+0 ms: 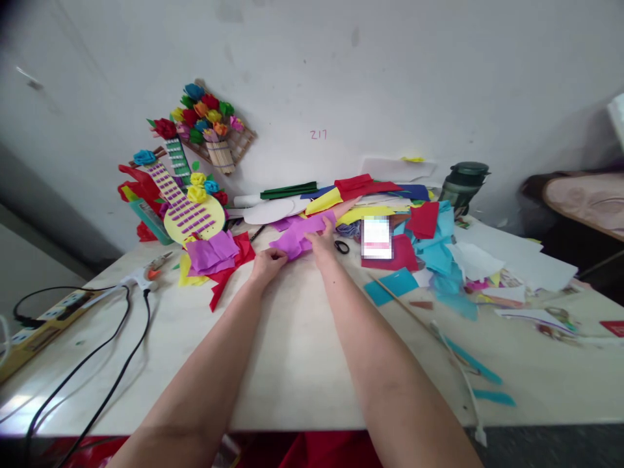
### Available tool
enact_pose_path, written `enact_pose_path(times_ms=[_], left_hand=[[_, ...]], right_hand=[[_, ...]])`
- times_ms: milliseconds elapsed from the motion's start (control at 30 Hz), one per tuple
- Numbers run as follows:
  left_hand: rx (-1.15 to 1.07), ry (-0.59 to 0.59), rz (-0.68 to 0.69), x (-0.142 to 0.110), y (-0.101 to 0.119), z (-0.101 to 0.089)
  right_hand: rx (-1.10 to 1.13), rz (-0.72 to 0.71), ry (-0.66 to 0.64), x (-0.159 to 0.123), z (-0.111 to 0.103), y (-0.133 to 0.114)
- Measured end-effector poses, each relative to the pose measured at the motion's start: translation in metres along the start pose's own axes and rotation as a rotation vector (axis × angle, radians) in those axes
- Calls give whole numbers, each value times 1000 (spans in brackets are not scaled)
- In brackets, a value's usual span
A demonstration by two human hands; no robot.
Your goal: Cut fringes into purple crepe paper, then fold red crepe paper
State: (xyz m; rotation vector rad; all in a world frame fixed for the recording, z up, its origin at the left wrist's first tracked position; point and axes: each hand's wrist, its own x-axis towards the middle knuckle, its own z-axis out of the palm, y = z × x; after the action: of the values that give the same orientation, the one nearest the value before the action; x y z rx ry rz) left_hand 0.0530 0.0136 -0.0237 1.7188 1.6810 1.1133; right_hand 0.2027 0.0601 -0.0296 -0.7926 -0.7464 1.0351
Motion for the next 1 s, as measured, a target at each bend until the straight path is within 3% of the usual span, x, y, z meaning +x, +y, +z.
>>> enact_pose_path(times_ms=[267, 533, 667, 767, 900, 1000], left_hand=[[-68, -54, 84, -2, 1, -3], [-54, -42, 90, 1, -2, 2], [-99, -60, 92, 3, -7, 4], [-175, 5, 82, 3, -4, 3], [-290, 119, -22, 4, 6, -2], [-524, 38, -165, 4, 14, -5]], right_hand=[[-134, 0, 31, -6, 2, 10], [-73, -56, -111, -18, 19, 1], [-96, -67, -93, -16, 20, -5], [-69, -85, -75, -14, 21, -12], [0, -87, -75, -17, 27, -20], [52, -78, -133, -24, 35, -22]])
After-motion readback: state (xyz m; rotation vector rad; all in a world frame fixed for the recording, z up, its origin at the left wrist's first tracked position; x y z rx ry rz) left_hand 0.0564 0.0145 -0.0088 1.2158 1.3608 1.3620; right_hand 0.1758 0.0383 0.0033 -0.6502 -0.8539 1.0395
